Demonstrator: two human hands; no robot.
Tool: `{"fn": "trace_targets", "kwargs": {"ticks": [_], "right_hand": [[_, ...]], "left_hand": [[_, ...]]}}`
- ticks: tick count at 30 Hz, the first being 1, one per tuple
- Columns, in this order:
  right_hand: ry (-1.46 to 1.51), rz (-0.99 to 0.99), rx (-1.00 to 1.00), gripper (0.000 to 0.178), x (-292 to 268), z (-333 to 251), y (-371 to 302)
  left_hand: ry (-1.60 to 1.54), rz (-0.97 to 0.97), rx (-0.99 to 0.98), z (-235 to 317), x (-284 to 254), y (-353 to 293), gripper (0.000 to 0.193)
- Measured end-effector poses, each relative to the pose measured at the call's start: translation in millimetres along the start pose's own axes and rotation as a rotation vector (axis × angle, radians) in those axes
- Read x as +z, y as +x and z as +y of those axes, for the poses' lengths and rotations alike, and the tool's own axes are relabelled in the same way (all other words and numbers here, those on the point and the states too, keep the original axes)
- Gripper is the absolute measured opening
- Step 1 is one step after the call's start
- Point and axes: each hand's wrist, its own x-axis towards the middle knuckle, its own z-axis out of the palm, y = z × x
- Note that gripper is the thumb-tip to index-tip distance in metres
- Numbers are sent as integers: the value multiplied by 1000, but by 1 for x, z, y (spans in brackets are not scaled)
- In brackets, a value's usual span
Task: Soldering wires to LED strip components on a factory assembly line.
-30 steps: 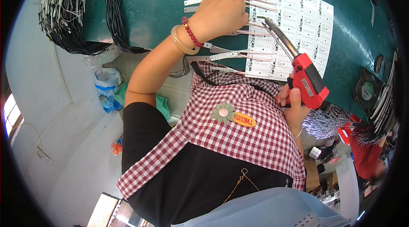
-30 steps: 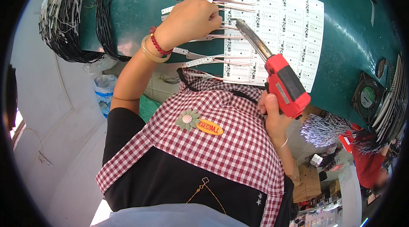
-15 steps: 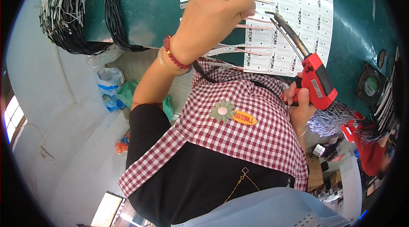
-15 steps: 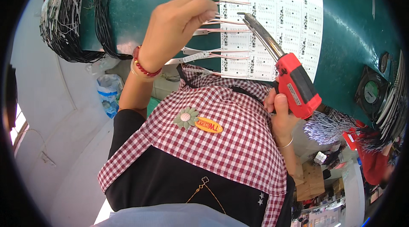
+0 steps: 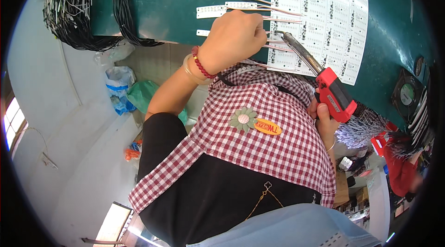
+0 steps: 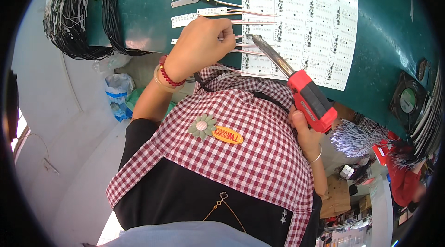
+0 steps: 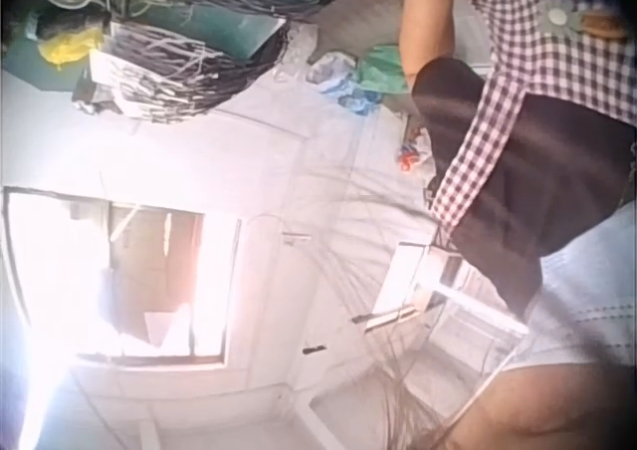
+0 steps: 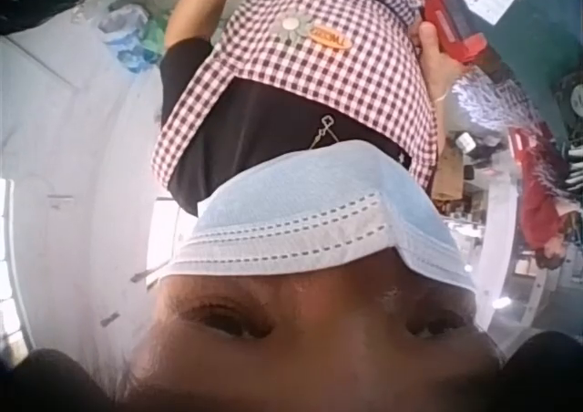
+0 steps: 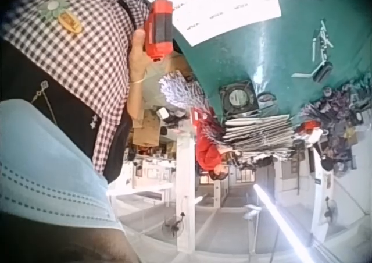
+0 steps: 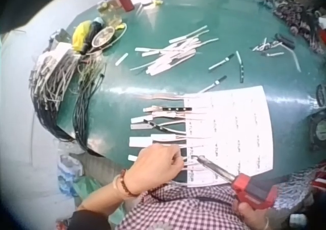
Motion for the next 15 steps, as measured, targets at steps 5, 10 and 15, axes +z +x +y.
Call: {"fn": "trace_targets", "kwargs": {"ticks": [5, 10, 15], "right_hand": [[26, -6, -17, 42, 0, 2, -1], [30, 27, -16, 44, 4, 2, -3], [123, 33, -41, 46, 3, -1, -2]], "left_hand": [[-18, 3, -18, 0, 0, 0, 13], [-42, -39, -11, 0, -3, -2, 12], [-77, 90, 158, 2, -17, -7, 11]]}}
